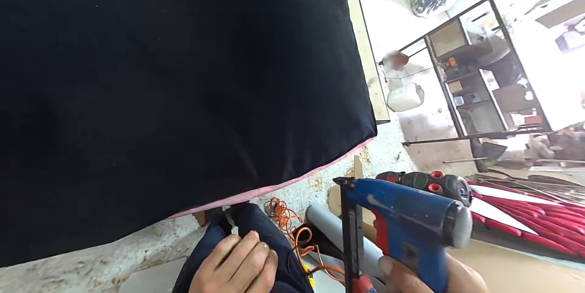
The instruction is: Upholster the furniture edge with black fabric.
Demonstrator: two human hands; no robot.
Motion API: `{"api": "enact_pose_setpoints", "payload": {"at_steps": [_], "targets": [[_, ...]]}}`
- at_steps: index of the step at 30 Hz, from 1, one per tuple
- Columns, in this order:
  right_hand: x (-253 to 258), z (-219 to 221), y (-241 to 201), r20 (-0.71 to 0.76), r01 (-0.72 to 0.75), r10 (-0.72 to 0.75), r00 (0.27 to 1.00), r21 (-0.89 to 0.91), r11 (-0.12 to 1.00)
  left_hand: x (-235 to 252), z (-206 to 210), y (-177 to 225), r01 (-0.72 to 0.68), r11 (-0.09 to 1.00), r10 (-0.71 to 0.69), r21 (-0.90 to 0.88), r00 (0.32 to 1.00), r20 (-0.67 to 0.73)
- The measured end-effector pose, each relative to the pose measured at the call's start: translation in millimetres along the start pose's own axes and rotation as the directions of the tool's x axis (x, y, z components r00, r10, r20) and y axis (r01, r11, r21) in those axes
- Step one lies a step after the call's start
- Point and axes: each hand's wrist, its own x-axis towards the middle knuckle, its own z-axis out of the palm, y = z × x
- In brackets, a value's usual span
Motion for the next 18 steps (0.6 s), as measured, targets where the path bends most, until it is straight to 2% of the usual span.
{"api": "enact_pose_setpoints", "payload": {"at_steps": [4,7,9,16,18], "targets": [[3,8,-7,0.118,-0.052,0.047,0.992,0.041,0.998,46,-13,-14,0.134,0.981,-0.149,0.143,0.984,0.097],[12,21,-13,0.214,0.006,-0.009,0.977,0.012,1.000,70,-17,-22,0.114,0.951,-0.161,0.286,0.976,0.147],[12,29,-19,0.246,0.023,-0.019,0.969,-0.012,1.000,70,-23,-26,0.097,0.939,-0.159,0.330,0.973,0.167],[10,58,-39,0.261,-0.052,0.069,0.963,-0.071,0.996,25,-49,-43,0.101,0.977,-0.113,0.190,0.992,0.049],[-4,54,-39,0.221,-0.115,0.111,0.969,0.004,0.993,14,-70,-48,0.096,0.979,-0.092,0.178,0.995,-0.027]]}}
